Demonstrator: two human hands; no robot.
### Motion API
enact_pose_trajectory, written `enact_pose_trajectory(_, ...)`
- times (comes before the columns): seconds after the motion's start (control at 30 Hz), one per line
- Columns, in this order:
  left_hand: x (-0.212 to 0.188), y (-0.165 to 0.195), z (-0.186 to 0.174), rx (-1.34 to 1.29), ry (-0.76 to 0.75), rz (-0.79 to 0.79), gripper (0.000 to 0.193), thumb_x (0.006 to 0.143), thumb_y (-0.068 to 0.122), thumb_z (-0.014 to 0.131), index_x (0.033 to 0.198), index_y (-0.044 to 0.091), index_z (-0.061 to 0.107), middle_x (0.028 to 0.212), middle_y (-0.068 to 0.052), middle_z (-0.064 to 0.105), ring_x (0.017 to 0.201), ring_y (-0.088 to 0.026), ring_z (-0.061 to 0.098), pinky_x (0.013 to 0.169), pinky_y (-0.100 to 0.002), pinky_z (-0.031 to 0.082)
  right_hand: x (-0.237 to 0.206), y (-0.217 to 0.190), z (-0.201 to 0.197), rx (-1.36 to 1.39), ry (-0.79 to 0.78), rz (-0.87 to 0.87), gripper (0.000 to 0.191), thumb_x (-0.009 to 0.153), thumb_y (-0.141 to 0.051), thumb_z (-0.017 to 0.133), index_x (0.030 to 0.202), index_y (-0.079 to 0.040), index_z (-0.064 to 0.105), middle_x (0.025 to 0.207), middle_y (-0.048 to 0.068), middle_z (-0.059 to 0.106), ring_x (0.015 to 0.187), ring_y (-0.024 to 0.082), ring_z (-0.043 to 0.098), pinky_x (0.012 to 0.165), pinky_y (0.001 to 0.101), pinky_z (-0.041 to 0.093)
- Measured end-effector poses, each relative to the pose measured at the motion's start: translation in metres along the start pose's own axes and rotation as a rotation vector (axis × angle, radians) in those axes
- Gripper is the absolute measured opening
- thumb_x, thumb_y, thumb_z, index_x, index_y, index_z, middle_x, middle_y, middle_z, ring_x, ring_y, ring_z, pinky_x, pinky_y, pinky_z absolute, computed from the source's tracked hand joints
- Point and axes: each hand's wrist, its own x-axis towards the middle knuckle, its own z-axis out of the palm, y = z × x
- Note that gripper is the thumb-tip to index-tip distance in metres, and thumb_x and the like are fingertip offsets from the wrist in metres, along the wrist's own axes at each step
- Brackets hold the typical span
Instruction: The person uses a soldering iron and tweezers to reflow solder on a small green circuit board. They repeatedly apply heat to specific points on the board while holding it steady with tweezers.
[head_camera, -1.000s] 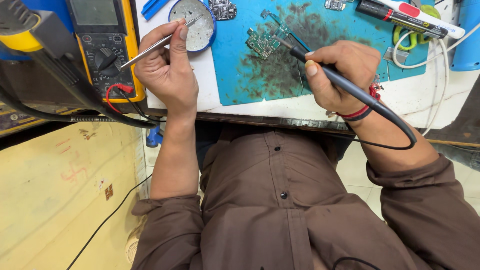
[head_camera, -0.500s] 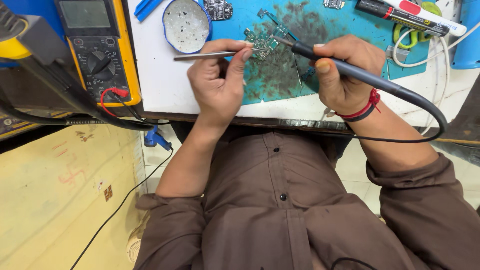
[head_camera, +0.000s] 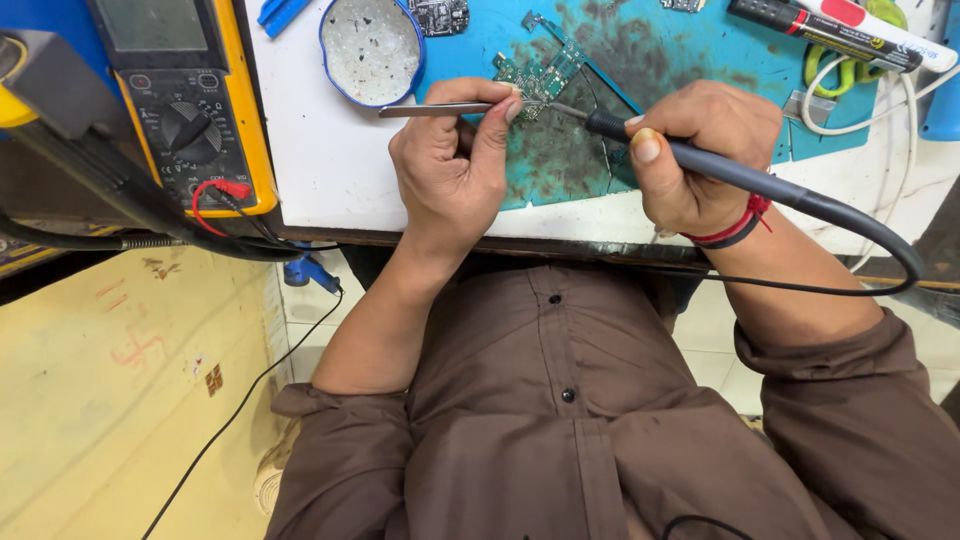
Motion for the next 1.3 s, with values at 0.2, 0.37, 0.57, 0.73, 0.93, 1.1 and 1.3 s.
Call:
enact_pose_trajectory(0.2,0.0018,0.0006,0.0007,0.009,-0.016,-0.005,0.007,0.107,0.008,0.072,0.111,0.005,0.068,0.094,-0.001,0.075,0.057,0.000,0.054,0.051,-0.017,0.040,0.0014,0.0004,0.0011,0.018,-0.022,-0.013,0.017,0.113,-0.015,0.066,0.102,-0.003,0.061,0.092,0.010,0.071,0.072,0.024,0.068,0.067,0.0315,0.053)
enact_pose_trajectory(0.37,0.0012,0.0005,0.0003,0.028,-0.014,0.024,0.006,0.107,0.008,0.072,0.111,0.005,0.068,0.094,-0.001,0.075,0.057,-0.001,0.054,0.051,-0.018,0.040,0.0024,0.0011,0.0027,0.017,-0.018,-0.023,0.016,0.114,-0.012,0.067,0.103,-0.003,0.061,0.091,0.010,0.071,0.072,0.024,0.069,0.066,0.0311,0.053)
enact_pose_trajectory(0.57,0.0027,0.0005,0.0004,0.011,-0.019,0.011,0.006,0.107,0.008,0.072,0.110,0.005,0.068,0.093,-0.001,0.075,0.057,0.000,0.054,0.050,-0.017,0.040,0.0031,0.0002,0.0025,0.018,-0.022,-0.023,0.016,0.114,-0.012,0.067,0.103,-0.003,0.060,0.087,0.010,0.071,0.072,0.024,0.068,0.066,0.0311,0.052)
enact_pose_trajectory(0.73,0.0012,0.0007,0.0007,0.004,0.014,0.005,0.005,0.107,0.008,0.072,0.109,0.005,0.068,0.093,-0.001,0.073,0.058,0.000,0.051,0.051,-0.018,0.038,0.0027,0.0008,0.0026,0.018,-0.021,-0.028,0.017,0.114,-0.013,0.067,0.102,-0.003,0.060,0.090,0.010,0.071,0.071,0.024,0.068,0.065,0.0311,0.052)
enact_pose_trajectory(0.93,0.0015,-0.0002,0.0015,0.008,0.016,-0.006,0.006,0.106,0.007,0.072,0.109,0.005,0.068,0.093,0.000,0.073,0.061,-0.001,0.053,0.051,-0.017,0.040,0.0027,0.0027,0.0032,0.011,-0.019,-0.036,0.017,0.112,-0.013,0.068,0.101,-0.003,0.060,0.090,0.010,0.071,0.070,0.024,0.068,0.064,0.0318,0.052)
enact_pose_trajectory(1.1,0.0016,0.0001,0.0011,0.012,0.014,0.012,0.005,0.108,0.007,0.072,0.109,0.005,0.068,0.095,0.000,0.073,0.059,0.000,0.053,0.052,-0.018,0.040,0.0017,0.0014,0.0019,0.016,-0.023,-0.032,0.017,0.115,-0.013,0.067,0.104,-0.003,0.060,0.088,0.010,0.071,0.072,0.024,0.068,0.066,0.0314,0.052)
enact_pose_trajectory(1.3,0.0015,0.0006,0.0013,0.021,0.017,0.012,0.006,0.107,0.007,0.073,0.109,0.005,0.068,0.095,-0.001,0.073,0.058,0.000,0.052,0.051,-0.018,0.039,0.0019,0.0017,0.0023,0.014,-0.022,-0.038,0.017,0.114,-0.013,0.067,0.103,-0.003,0.060,0.087,0.010,0.071,0.072,0.024,0.068,0.066,0.0315,0.053)
